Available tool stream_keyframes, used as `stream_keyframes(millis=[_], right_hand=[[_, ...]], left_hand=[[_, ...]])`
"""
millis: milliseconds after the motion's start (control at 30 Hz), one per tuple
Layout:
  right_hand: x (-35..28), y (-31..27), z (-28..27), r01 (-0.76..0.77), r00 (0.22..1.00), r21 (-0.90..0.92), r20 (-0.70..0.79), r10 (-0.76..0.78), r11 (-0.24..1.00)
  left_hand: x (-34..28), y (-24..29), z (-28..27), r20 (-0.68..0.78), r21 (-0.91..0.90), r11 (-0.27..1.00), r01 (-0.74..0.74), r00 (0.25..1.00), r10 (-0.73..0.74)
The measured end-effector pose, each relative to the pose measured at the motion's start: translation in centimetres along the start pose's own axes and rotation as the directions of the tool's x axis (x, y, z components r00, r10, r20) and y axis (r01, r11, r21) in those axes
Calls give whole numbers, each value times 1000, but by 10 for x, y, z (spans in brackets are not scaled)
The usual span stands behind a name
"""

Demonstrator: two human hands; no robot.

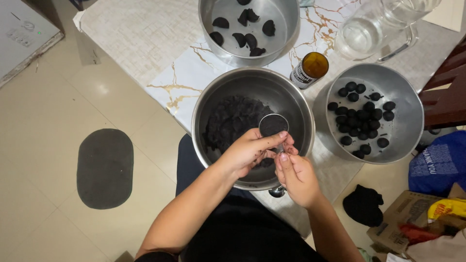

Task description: The recorder is mixing and portioning dark dough in a bowl using their hands and a measuring spoon.

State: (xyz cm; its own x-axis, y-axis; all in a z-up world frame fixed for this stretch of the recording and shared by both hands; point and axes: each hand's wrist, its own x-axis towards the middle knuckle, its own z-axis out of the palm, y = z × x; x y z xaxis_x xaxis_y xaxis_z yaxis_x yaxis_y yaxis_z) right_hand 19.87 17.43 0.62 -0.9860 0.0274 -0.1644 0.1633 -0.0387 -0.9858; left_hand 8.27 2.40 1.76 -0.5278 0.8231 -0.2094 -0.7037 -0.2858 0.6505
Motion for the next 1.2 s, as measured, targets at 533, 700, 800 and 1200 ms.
stream_keyframes(millis=[533,700,800,1200], right_hand=[[2,-10,-2,-213,977,175,35,210,961],[0,-5,-20,-333,941,297,42,336,895],[1,1,-25,-307,951,294,55,305,905],[-2,1,-31,-336,941,367,85,328,867]], left_hand=[[-1,65,5,-152,950,299,-89,706,691],[-3,106,-18,-244,939,336,79,840,485],[10,108,-49,-259,904,387,180,953,160],[41,109,-77,-35,636,747,193,974,-222]])
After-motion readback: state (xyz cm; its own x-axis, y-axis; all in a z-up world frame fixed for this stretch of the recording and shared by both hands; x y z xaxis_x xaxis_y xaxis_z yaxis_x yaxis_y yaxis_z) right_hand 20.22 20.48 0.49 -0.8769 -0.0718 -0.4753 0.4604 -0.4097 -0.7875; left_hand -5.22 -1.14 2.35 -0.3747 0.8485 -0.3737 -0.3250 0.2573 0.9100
